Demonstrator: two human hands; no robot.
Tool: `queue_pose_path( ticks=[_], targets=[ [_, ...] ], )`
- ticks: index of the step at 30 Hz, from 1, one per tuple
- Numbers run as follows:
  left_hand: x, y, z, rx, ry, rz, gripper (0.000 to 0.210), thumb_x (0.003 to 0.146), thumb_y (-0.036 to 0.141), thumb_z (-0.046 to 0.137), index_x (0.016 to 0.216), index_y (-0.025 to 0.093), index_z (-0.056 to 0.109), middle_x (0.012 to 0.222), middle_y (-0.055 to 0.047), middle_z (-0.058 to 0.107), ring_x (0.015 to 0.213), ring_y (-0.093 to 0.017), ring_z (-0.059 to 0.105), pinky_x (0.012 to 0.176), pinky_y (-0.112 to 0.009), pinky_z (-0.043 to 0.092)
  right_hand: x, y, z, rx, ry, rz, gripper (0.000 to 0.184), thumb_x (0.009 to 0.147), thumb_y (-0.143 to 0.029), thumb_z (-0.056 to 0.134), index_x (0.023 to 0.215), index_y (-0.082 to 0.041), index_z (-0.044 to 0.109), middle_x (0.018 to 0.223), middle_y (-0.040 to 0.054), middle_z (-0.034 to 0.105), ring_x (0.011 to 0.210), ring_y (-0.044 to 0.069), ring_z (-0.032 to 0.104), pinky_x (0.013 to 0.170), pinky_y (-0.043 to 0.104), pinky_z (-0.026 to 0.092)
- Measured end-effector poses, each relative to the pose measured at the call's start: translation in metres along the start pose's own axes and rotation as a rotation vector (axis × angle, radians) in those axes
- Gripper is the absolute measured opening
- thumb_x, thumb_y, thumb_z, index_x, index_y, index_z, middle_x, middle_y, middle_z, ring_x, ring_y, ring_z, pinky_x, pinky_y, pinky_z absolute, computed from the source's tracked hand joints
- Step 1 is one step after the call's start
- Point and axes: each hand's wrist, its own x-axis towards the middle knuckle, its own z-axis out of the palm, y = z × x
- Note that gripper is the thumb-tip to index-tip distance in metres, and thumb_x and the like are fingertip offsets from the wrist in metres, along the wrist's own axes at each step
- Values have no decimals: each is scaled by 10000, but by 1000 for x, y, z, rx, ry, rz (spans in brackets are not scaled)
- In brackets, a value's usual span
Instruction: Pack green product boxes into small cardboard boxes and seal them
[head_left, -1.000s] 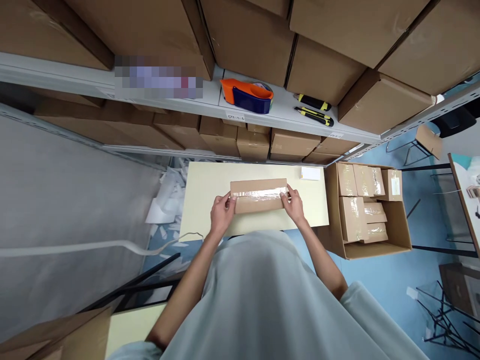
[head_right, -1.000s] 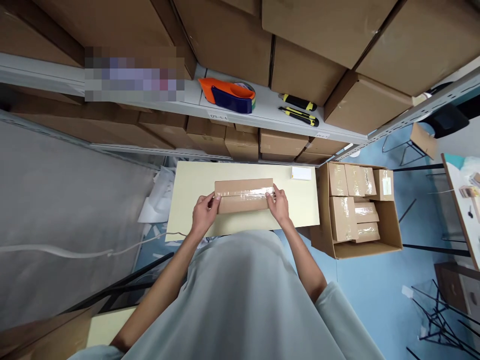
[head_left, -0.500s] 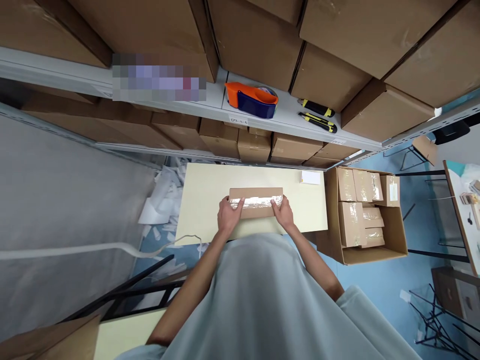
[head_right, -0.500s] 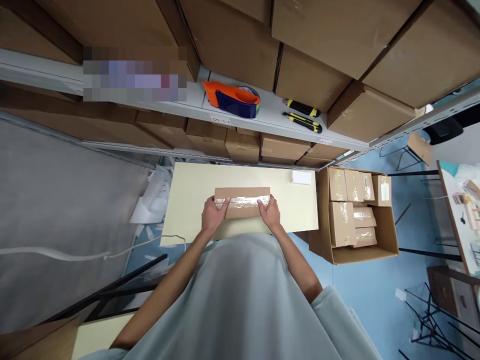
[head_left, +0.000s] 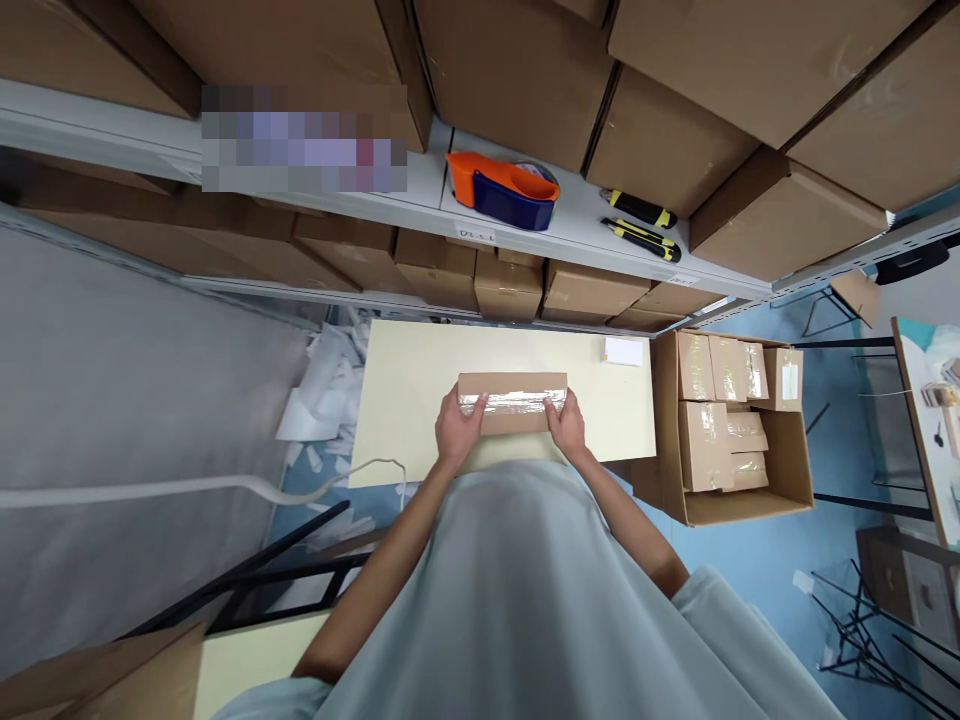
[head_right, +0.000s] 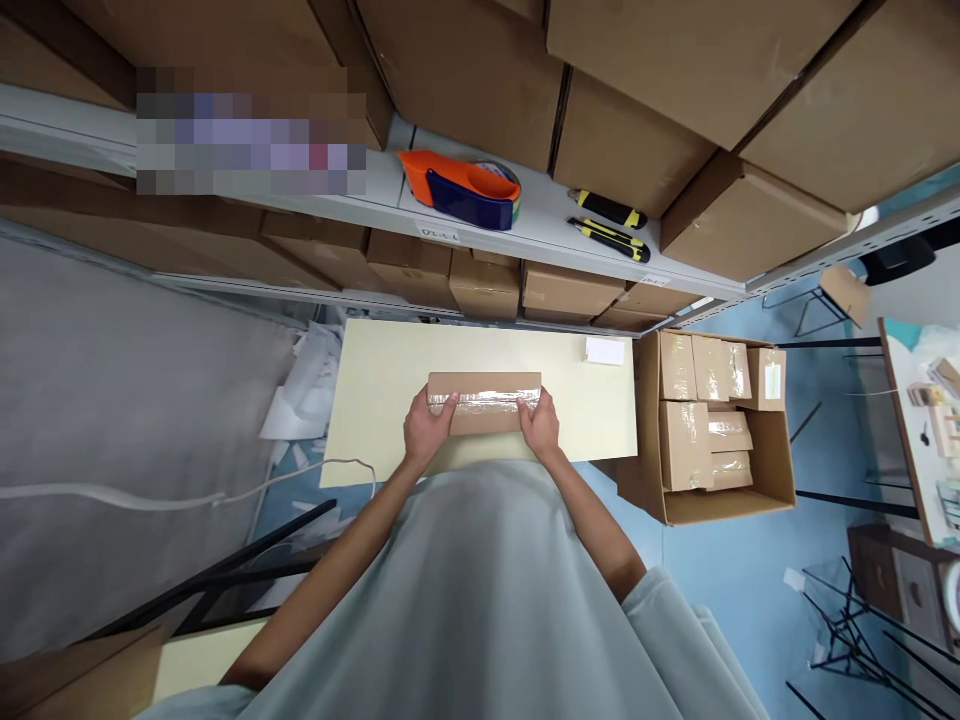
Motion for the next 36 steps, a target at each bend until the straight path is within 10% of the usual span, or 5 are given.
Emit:
queue_pose_path(
  ticks=[36],
  targets=[
    [-4, 1, 0, -26, 1, -14, 691, 1042, 677, 560, 1548, 209, 610, 1455, -172, 714, 1351, -358, 691, 1161, -478, 552, -3, -3, -2, -17, 1, 0, 658, 1148, -630, 404, 1611, -172, 497, 1545, 201, 657, 1461, 346, 619, 1207, 503, 521]
  ],
)
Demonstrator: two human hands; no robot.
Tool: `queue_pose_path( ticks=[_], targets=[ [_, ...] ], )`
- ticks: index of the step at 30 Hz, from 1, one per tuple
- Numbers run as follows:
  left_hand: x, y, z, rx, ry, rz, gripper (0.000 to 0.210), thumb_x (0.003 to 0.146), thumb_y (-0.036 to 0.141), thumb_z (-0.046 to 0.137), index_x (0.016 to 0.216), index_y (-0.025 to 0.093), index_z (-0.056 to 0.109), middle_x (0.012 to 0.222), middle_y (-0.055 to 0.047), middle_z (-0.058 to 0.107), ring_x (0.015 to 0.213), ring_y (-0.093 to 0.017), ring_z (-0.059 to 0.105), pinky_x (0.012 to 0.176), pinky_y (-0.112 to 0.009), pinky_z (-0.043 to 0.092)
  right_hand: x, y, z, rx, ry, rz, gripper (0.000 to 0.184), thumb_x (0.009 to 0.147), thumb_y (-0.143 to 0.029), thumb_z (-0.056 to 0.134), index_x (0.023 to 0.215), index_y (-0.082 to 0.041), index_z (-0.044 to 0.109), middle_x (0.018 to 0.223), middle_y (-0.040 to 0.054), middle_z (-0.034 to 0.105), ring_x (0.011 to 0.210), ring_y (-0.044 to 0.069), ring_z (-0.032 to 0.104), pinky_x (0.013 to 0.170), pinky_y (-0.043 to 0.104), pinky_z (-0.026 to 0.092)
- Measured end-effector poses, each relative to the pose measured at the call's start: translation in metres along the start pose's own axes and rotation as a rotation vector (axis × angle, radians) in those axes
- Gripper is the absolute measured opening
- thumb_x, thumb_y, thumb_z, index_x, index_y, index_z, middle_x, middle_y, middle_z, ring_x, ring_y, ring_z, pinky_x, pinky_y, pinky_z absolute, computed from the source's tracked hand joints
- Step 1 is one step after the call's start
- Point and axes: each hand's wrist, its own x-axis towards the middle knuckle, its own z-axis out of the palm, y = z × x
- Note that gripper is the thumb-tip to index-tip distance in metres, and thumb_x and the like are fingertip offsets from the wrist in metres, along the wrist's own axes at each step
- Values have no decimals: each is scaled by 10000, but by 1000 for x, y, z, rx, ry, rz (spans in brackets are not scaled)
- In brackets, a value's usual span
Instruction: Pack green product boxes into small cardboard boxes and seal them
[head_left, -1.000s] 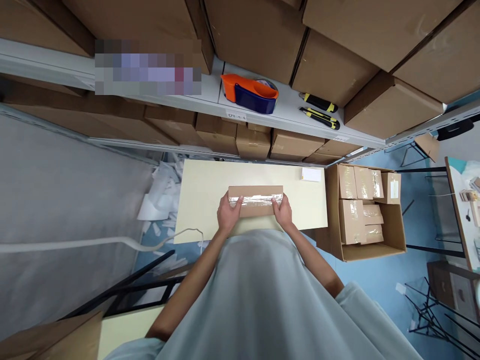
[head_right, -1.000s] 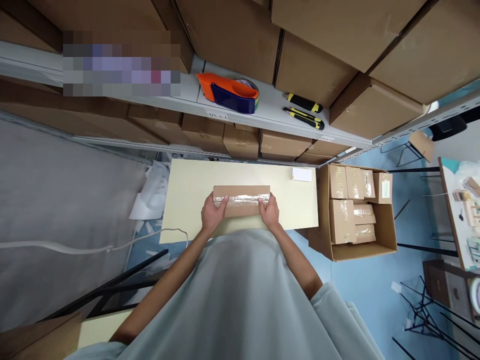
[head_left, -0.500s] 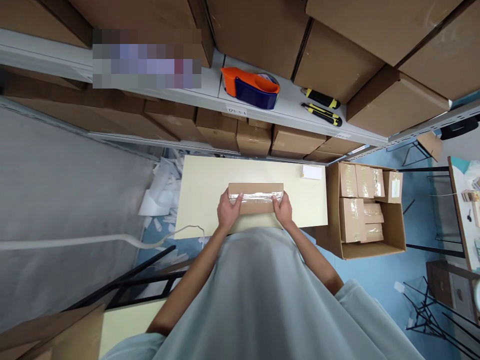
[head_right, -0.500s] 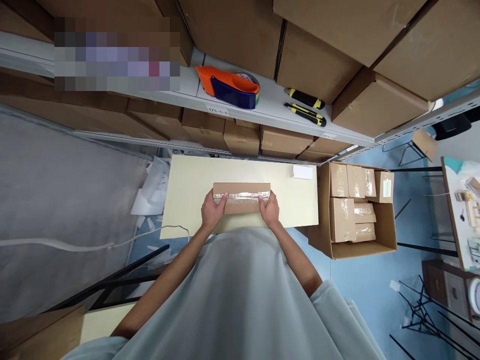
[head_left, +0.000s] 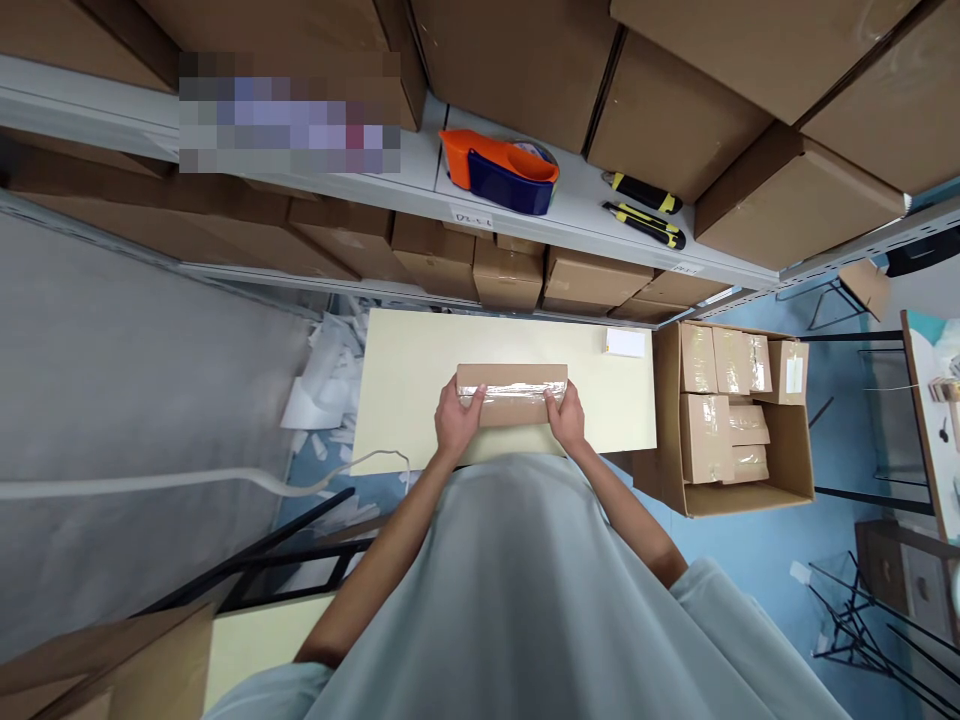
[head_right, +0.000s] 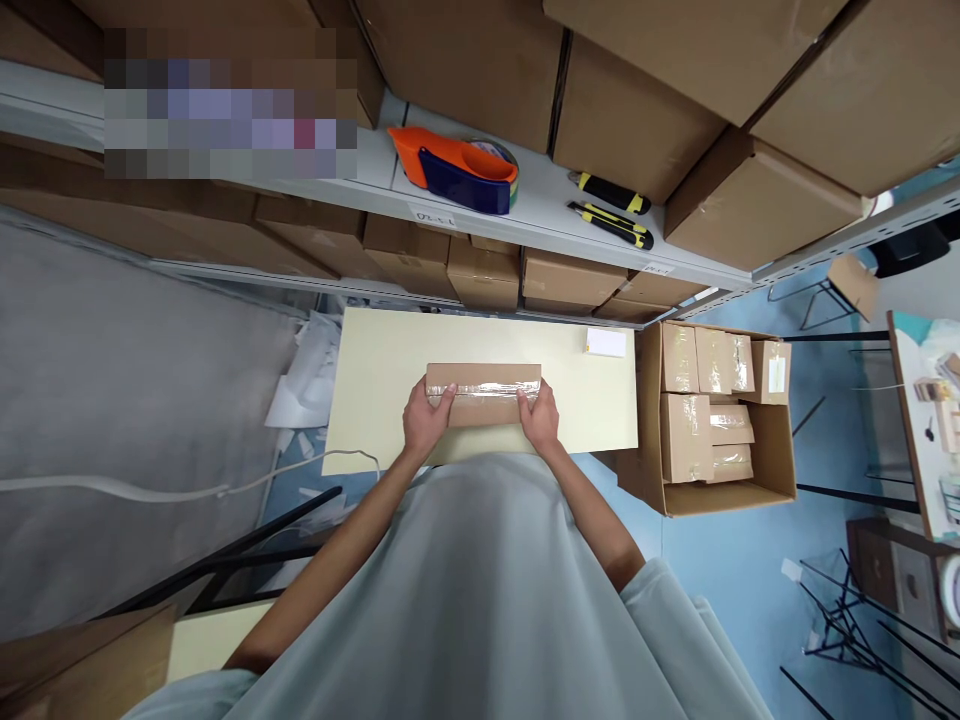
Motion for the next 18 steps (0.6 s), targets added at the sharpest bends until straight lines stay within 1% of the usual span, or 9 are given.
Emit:
queue_pose_path(
  ticks=[6, 12, 18],
  targets=[
    [-1, 1, -1, 0, -1, 4, 691, 1043, 675, 557, 1553, 212, 608, 1447, -169, 717, 1350, -350, 691, 1160, -470, 551, 0, 1, 0, 1, -2, 7, 670, 1143, -629, 402, 1602, -151, 504, 1527, 216, 662, 1447, 364, 629, 1199, 521, 524],
    [-1, 2, -1, -13, -5, 1, 683, 1043, 664, 564, 1558, 217, 604, 1450, -169, 712, 1341, -348, 690, 1166, -476, 545, 0, -1, 0, -14, 6, 5, 647, 1142, -616, 413, 1606, -174, 500, 1511, 203, 670, 1439, 353, 638, 1193, 506, 532],
    [-1, 0, 0, -23, 6, 11, 677, 1044, 655, 571, 1548, 205, 610, 1459, -172, 709, 1367, -347, 680, 1182, -473, 533, -1, -2, 0, -1, 4, 7, 657, 1145, -621, 406, 1600, -157, 504, 1500, 214, 675, 1414, 362, 651, 1181, 520, 537]
  ],
)
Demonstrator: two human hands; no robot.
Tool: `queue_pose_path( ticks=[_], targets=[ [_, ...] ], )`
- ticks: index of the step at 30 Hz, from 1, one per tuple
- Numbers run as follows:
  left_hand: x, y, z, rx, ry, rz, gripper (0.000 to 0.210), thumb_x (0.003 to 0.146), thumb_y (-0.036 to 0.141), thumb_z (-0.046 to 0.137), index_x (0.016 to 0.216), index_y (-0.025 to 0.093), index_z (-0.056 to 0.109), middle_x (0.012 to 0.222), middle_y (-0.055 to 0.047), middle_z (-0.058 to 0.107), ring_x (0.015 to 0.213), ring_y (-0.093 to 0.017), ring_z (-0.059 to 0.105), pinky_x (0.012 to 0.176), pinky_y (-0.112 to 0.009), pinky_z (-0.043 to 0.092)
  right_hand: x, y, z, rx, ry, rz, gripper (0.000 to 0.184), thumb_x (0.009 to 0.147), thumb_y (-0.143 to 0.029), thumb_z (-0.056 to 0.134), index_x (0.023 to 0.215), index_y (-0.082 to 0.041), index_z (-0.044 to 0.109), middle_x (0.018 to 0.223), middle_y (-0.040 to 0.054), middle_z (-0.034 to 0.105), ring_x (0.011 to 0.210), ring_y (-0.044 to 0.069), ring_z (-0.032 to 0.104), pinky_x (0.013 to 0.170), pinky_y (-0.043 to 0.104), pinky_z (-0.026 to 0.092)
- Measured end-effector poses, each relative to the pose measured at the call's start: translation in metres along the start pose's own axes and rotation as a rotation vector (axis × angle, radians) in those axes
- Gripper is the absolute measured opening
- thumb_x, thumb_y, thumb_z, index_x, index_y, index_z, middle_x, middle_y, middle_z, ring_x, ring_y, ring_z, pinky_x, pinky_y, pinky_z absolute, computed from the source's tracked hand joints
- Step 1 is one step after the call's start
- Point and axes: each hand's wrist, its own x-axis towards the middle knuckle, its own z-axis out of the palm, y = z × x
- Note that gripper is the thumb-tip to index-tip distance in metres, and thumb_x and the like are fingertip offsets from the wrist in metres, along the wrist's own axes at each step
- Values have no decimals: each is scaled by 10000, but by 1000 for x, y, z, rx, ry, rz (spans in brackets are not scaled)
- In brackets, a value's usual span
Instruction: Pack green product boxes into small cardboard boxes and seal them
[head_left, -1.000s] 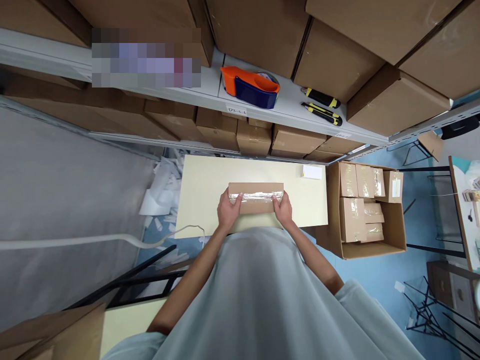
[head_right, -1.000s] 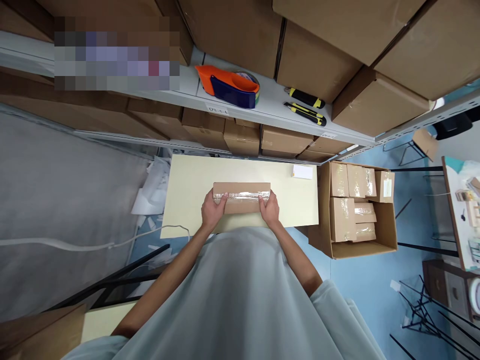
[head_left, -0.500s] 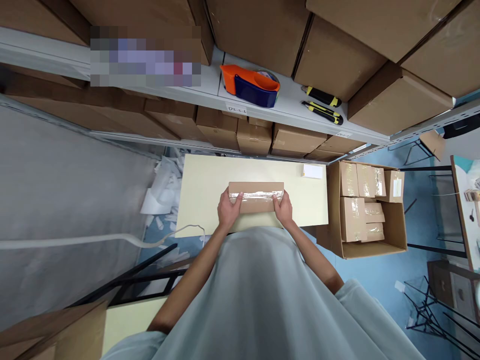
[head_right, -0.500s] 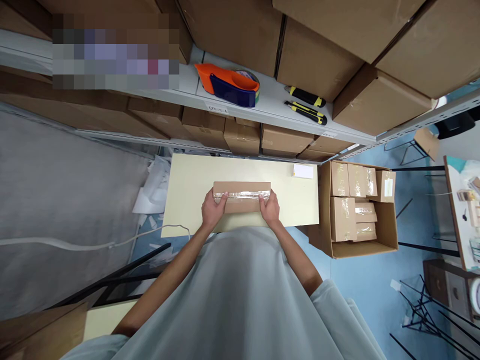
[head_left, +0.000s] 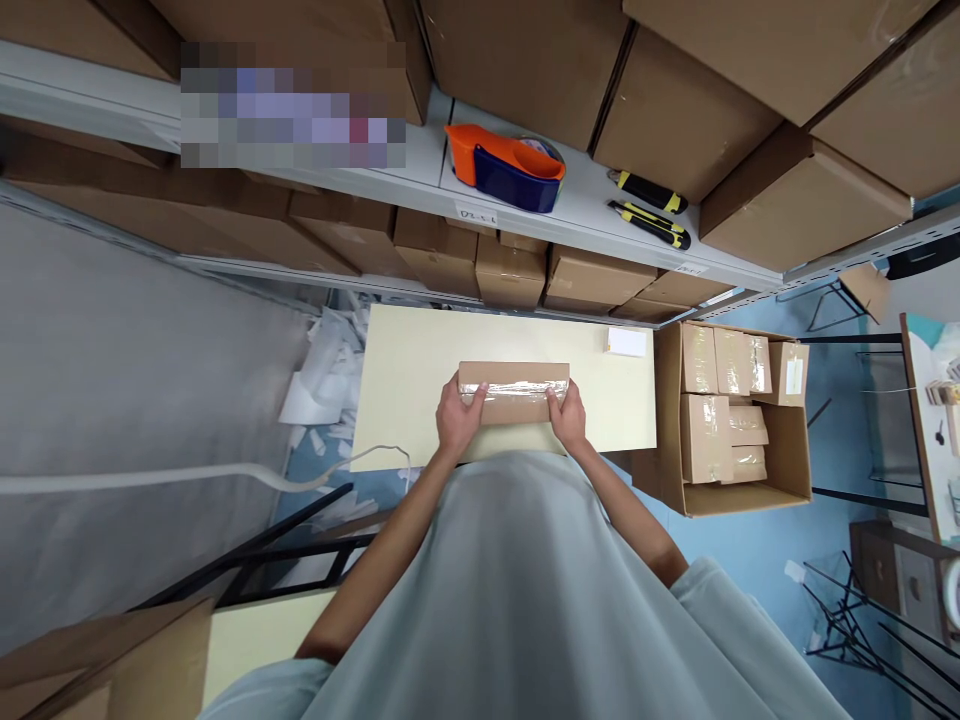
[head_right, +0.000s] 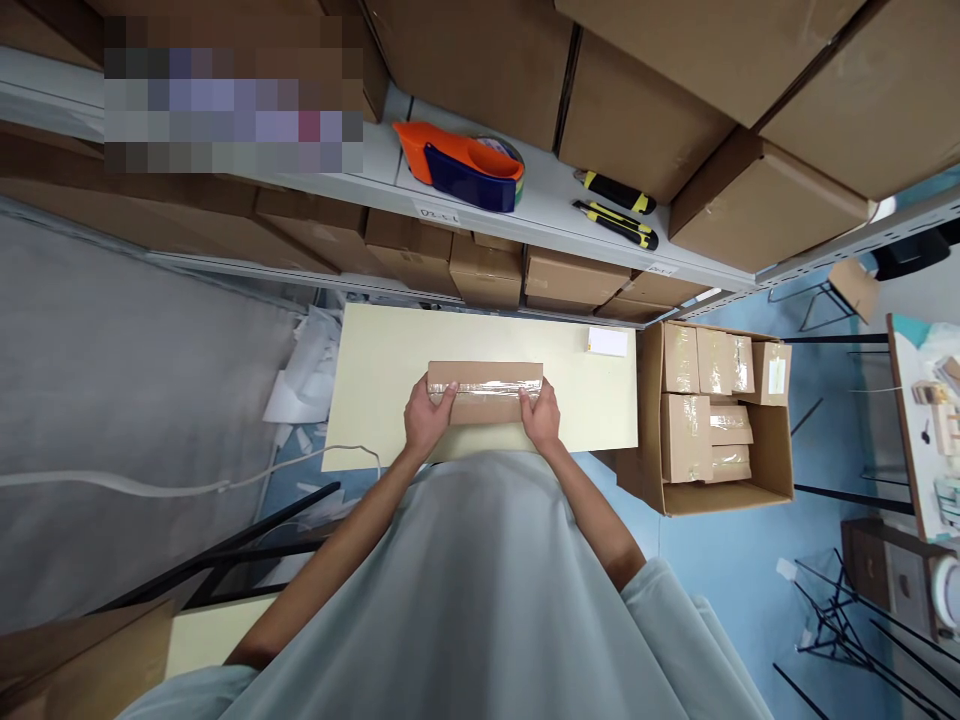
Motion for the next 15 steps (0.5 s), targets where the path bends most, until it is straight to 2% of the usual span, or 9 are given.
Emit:
queue_pose_path(
  ticks=[15],
  targets=[
    [0, -2, 2, 18, 4, 8, 681, 1055, 664, 555, 1560, 211, 603, 1447, -170, 710, 1348, -342, 691, 1164, -462, 543, 0, 1, 0, -22, 3, 5, 643, 1160, -617, 371, 1624, -191, 501, 1518, 190, 676, 1423, 342, 649, 1183, 500, 538]
  ],
)
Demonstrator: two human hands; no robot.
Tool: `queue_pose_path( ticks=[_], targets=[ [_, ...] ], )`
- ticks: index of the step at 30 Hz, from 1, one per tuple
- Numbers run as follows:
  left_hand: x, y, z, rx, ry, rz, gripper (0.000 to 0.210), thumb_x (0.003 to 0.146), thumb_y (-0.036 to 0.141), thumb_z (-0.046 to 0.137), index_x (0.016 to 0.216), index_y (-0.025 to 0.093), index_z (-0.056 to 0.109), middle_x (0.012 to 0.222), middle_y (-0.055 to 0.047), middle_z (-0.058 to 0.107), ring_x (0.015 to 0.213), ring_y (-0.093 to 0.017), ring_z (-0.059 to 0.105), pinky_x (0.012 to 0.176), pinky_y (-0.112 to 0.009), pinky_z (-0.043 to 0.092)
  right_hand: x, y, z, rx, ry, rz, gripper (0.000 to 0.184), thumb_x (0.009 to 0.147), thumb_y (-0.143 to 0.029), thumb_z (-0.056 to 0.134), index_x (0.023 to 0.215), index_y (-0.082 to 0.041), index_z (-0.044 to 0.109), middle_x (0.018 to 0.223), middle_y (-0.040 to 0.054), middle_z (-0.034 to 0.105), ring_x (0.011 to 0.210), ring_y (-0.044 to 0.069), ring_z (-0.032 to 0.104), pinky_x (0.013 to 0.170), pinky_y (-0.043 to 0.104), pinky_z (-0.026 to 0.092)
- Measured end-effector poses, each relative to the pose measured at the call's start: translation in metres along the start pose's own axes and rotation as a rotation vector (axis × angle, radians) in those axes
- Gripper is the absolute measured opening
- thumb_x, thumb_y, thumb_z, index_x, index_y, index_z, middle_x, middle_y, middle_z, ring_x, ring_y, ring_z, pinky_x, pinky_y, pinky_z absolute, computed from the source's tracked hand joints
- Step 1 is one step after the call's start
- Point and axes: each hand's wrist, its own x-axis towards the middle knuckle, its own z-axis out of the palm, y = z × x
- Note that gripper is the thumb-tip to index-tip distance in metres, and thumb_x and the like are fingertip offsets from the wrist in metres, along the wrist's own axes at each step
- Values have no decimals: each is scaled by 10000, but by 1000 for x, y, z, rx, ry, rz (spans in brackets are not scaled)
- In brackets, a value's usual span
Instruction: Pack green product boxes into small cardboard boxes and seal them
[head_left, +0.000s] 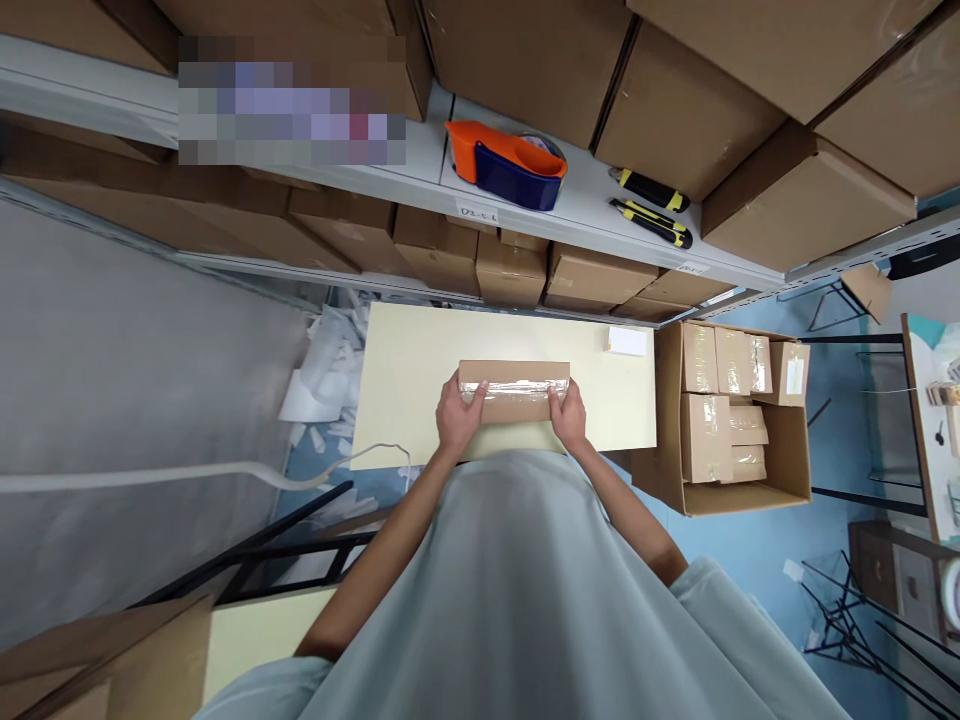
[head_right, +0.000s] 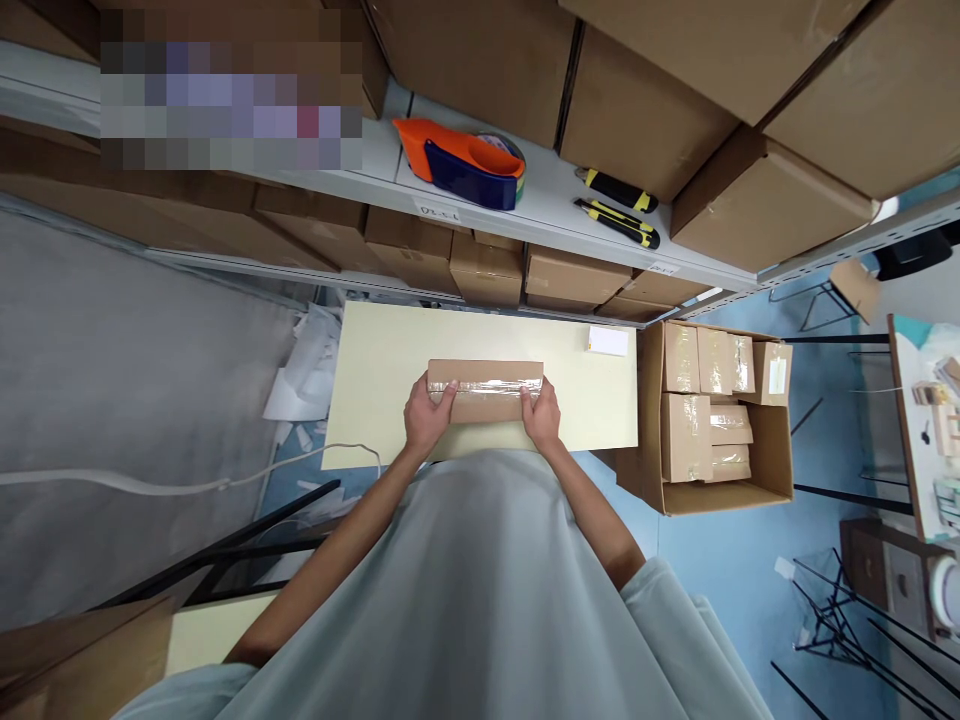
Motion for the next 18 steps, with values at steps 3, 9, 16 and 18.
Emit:
queue_pose_path(
  ticks=[3, 9, 16, 18],
  targets=[
    [0, -2, 0, -1, -5, 0, 688, 1054, 665, 557, 1566, 208, 598, 1457, -173, 707, 1360, -347, 684, 1176, -472, 535, 0, 0, -1, 0, -2, -5, 648, 1162, -622, 361, 1628, -194, 498, 1526, 184, 671, 1428, 332, 647, 1186, 490, 536],
    [1, -2, 1, 11, -1, 8, 694, 1054, 671, 551, 1566, 205, 597, 1468, -173, 707, 1374, -347, 678, 1185, -471, 532, 0, 1, 0, 1, -5, -1, 653, 1155, -624, 368, 1618, -182, 498, 1520, 197, 672, 1425, 345, 646, 1183, 501, 536],
    [0, -1, 1, -8, 12, 7, 689, 1045, 665, 568, 1554, 203, 609, 1447, -172, 713, 1362, -349, 680, 1174, -468, 540, 0, 1, 1, 14, 7, -12, 660, 1155, -634, 366, 1601, -172, 516, 1516, 200, 677, 1423, 353, 645, 1185, 508, 535],
    [-1, -2, 1, -15, 10, 8, 699, 1043, 676, 567, 1553, 200, 608, 1439, -174, 715, 1353, -354, 683, 1168, -477, 543, 0, 2, 1, 16, 10, -14, 661, 1157, -636, 366, 1606, -173, 511, 1511, 200, 679, 1411, 351, 657, 1177, 510, 540]
  ],
)
